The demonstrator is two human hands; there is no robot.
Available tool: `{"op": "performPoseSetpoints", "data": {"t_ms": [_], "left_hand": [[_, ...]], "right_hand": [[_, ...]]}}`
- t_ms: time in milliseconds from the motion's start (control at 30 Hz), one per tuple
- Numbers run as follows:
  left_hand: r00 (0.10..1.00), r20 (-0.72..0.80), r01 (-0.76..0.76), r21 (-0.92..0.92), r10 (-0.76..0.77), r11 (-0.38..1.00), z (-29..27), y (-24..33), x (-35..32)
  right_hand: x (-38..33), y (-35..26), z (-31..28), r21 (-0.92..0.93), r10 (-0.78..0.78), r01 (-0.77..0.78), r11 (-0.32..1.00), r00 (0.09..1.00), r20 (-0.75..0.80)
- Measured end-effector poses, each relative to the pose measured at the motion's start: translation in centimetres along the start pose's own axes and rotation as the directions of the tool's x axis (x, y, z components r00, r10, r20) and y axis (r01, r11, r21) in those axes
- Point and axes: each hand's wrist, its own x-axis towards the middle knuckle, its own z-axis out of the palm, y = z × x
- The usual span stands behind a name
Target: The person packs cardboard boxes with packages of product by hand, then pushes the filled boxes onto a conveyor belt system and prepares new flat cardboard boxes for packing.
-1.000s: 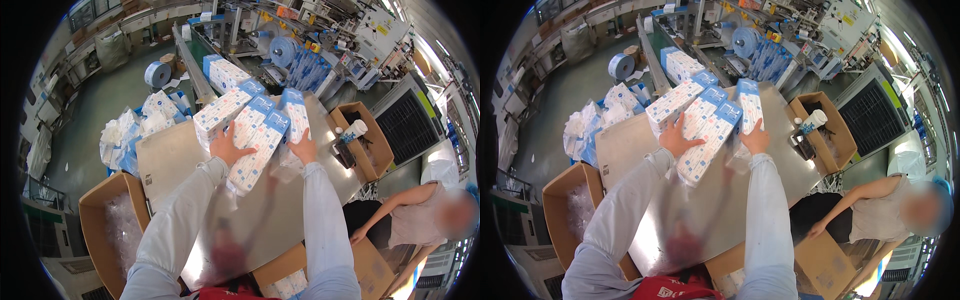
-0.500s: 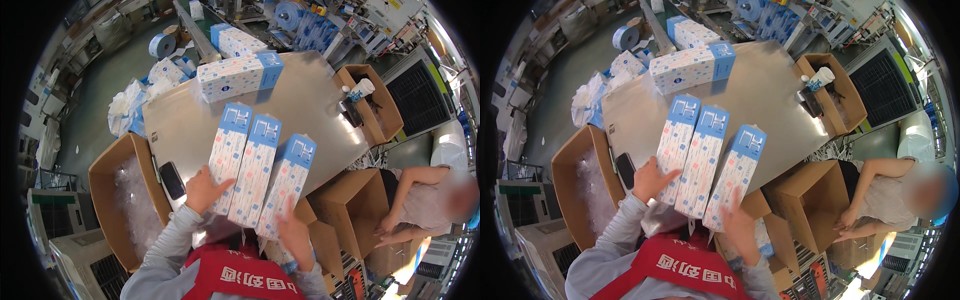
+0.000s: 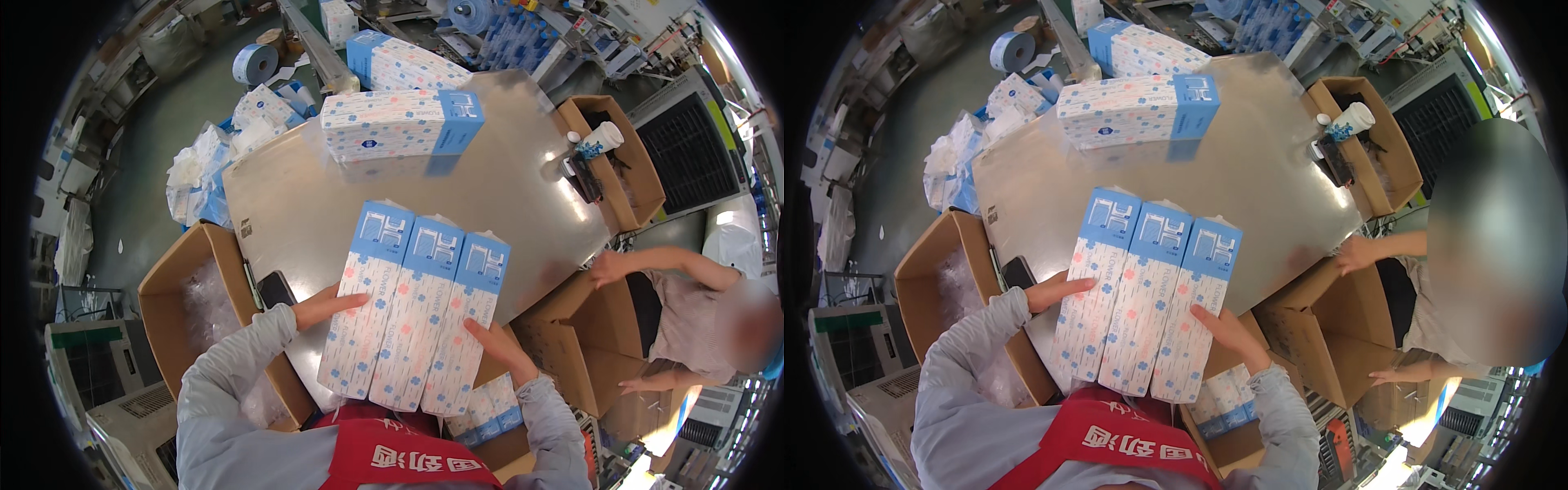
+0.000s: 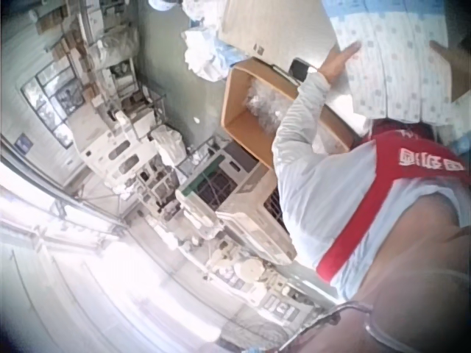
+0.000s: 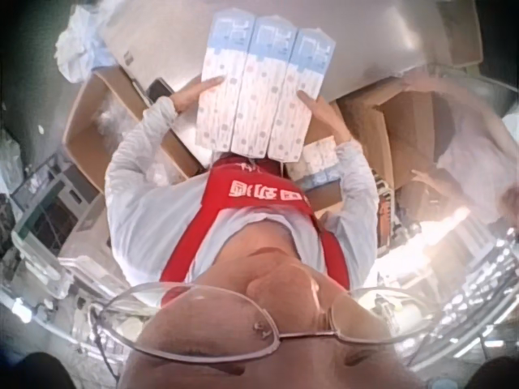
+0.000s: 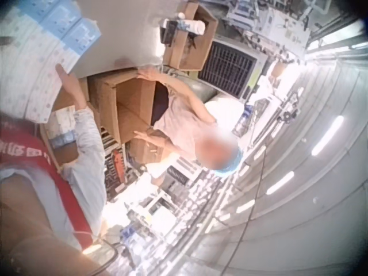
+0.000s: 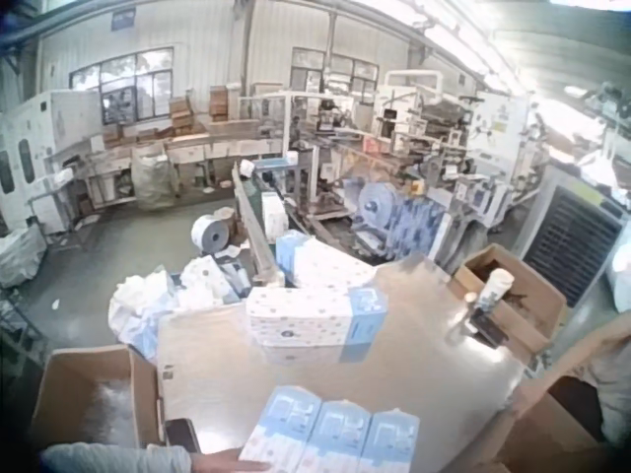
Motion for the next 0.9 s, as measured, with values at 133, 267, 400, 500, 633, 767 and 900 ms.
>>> {"op": "performPoseSetpoints", "data": {"t_ms": [133,267,400,500,633,767,900], "left_hand": [[0.996,0.084,-0.005,-0.068,0.011,0.998,-1.5,-1.9,0.1],[0.970,0.070,-0.233,-0.011,0.234,0.972,0.6,0.6,-2.6],[0.851,0.129,-0.504,-0.067,0.508,0.861,5.1,2.2,-3.9],[0.712,0.374,-0.691,0.219,0.595,0.689,7.9,3.7,-3.0],[0.382,0.741,-0.803,-0.031,0.553,0.596,19.2,12.2,-2.7],[0.153,0.945,-0.660,-0.120,0.289,0.741,32.0,18.9,-0.8],[0.059,0.879,-0.625,0.403,-0.474,0.668,41.0,19.3,5.0]], "right_hand": [[-0.9,0.4,1.8,0.161,-0.026,0.039,0.986,0.997,-0.079],[-3.8,2.1,2.7,0.178,-0.276,0.306,0.935,0.945,-0.175],[-12.3,3.8,3.1,0.054,-0.506,0.551,0.833,0.798,-0.328],[-21.9,6.0,4.5,-0.054,-0.575,0.618,0.785,0.692,-0.436],[-30.8,11.4,7.4,-0.039,-0.480,0.616,0.787,0.570,-0.667],[-35.9,17.9,13.6,0.108,-0.264,0.579,0.808,0.520,-0.812],[-41.4,21.0,17.2,0.290,0.044,0.059,0.955,0.940,-0.338]]}}
